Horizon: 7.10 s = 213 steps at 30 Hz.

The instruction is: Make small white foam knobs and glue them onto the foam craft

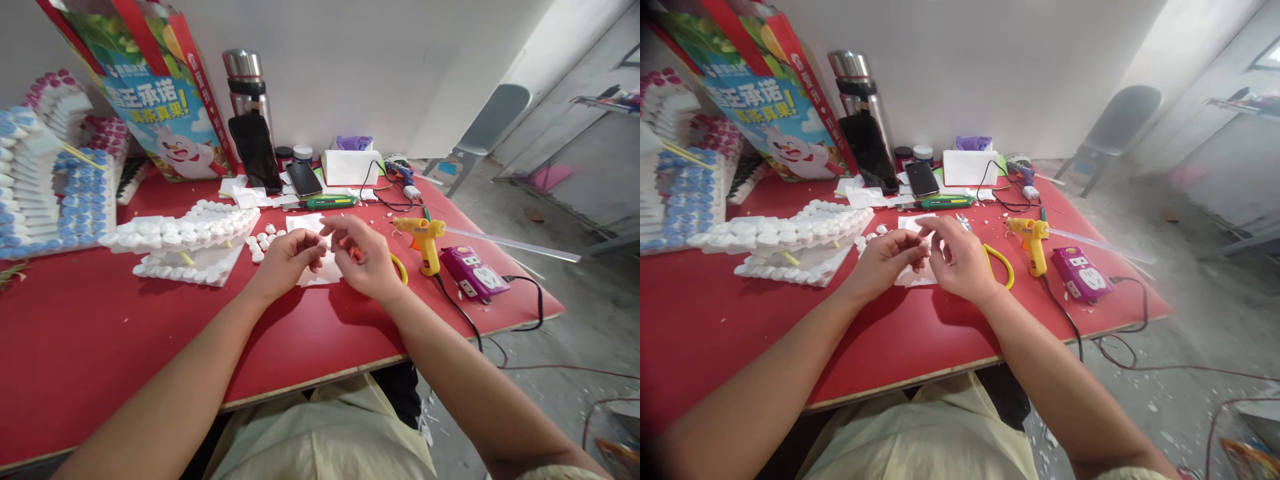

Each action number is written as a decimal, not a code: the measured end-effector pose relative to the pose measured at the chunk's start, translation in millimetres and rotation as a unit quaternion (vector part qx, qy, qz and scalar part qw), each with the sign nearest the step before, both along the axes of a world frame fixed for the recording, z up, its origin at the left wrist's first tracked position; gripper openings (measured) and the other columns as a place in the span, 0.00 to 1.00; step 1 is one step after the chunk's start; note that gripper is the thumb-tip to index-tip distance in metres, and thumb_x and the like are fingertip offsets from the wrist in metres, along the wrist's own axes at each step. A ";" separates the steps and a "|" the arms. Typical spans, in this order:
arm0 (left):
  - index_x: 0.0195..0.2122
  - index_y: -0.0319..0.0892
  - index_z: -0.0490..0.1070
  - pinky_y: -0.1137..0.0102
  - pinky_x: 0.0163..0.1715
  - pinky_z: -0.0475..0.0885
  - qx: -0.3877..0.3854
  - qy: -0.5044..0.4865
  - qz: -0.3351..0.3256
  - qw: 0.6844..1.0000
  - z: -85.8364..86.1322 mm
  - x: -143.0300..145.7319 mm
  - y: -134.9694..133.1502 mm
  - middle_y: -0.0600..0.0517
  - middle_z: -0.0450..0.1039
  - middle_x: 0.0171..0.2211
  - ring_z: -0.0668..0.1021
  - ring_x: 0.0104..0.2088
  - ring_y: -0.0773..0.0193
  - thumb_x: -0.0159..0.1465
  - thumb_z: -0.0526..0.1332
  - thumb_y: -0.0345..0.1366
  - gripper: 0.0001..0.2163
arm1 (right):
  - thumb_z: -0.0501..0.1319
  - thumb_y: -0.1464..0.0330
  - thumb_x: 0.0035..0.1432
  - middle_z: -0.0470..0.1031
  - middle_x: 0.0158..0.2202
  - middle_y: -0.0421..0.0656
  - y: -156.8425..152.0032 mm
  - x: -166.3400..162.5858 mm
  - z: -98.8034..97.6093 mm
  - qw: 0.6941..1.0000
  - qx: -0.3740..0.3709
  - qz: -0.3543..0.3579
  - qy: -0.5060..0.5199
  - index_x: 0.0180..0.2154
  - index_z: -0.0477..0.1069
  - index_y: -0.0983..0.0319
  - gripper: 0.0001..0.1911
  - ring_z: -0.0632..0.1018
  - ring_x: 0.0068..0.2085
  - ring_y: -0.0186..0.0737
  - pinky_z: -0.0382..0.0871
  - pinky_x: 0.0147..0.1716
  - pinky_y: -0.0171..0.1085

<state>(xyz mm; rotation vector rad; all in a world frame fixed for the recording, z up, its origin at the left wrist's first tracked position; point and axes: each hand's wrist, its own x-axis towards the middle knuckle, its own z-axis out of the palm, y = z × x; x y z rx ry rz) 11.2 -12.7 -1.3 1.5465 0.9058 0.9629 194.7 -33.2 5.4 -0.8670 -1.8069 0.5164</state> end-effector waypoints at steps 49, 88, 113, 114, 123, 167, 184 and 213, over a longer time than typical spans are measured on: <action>0.42 0.39 0.76 0.71 0.30 0.70 -0.012 -0.095 0.032 0.995 6.6 1.5 -2.0 0.52 0.76 0.30 0.73 0.26 0.70 0.65 0.67 0.41 0.11 | 0.65 0.63 0.65 0.79 0.31 0.41 5.9 -0.1 9.6 0.982 -0.120 0.010 0.145 0.36 0.74 0.61 0.09 0.77 0.27 0.32 0.71 0.29 0.36; 0.37 0.42 0.71 0.71 0.28 0.67 0.032 0.038 0.030 0.998 1.7 -2.2 1.2 0.54 0.70 0.28 0.70 0.25 0.68 0.68 0.61 0.47 0.13 | 0.63 0.64 0.67 0.78 0.31 0.41 4.1 3.0 -2.0 0.998 -0.058 -0.033 -0.002 0.40 0.73 0.59 0.06 0.76 0.29 0.36 0.70 0.32 0.39; 0.42 0.43 0.74 0.67 0.40 0.68 0.265 0.190 0.110 0.939 -0.3 0.1 -3.9 0.49 0.76 0.38 0.76 0.38 0.60 0.70 0.60 0.42 0.08 | 0.62 0.63 0.67 0.80 0.33 0.40 14.6 1.7 -6.8 0.983 -0.116 -0.080 0.116 0.35 0.67 0.59 0.09 0.76 0.25 0.32 0.68 0.28 0.36; 0.42 0.43 0.74 0.67 0.39 0.68 0.272 0.191 0.111 0.936 0.3 0.2 -4.4 0.49 0.76 0.37 0.75 0.37 0.61 0.69 0.61 0.41 0.08 | 0.62 0.63 0.67 0.80 0.33 0.40 15.1 1.0 -6.8 0.981 -0.133 -0.066 0.124 0.35 0.67 0.59 0.08 0.76 0.25 0.32 0.67 0.28 0.36; 0.40 0.44 0.74 0.68 0.38 0.69 0.293 0.194 0.124 0.928 0.0 0.1 -3.7 0.51 0.73 0.34 0.74 0.35 0.61 0.67 0.64 0.41 0.07 | 0.68 0.65 0.58 0.80 0.34 0.40 19.3 3.0 -6.0 0.969 -0.147 -0.087 0.178 0.39 0.77 0.60 0.07 0.74 0.28 0.32 0.69 0.28 0.35; 0.48 0.42 0.80 0.67 0.39 0.75 0.152 0.078 0.116 0.979 -8.0 2.3 2.9 0.49 0.77 0.39 0.79 0.38 0.61 0.63 0.68 0.36 0.13 | 0.75 0.58 0.46 0.77 0.27 0.38 25.0 -5.5 -13.1 0.928 -0.308 0.033 0.205 0.38 0.69 0.62 0.23 0.77 0.26 0.35 0.71 0.29 0.37; 0.50 0.40 0.74 0.68 0.35 0.77 0.073 0.016 0.084 0.994 -1.5 3.0 -1.3 0.50 0.77 0.33 0.79 0.31 0.64 0.68 0.62 0.40 0.13 | 0.71 0.58 0.55 0.82 0.29 0.44 21.0 3.8 -3.7 0.944 -0.264 -0.047 0.195 0.31 0.69 0.62 0.17 0.74 0.20 0.31 0.64 0.18 0.32; 0.43 0.37 0.82 0.74 0.38 0.76 -0.239 -0.259 0.027 0.935 1.6 -0.8 -0.2 0.46 0.81 0.37 0.79 0.33 0.70 0.57 0.73 0.33 0.12 | 0.57 0.66 0.60 0.77 0.38 0.57 -23.5 32.6 16.2 0.756 -0.246 -0.273 -0.541 0.50 0.65 0.69 0.19 0.80 0.36 0.54 0.59 0.29 0.40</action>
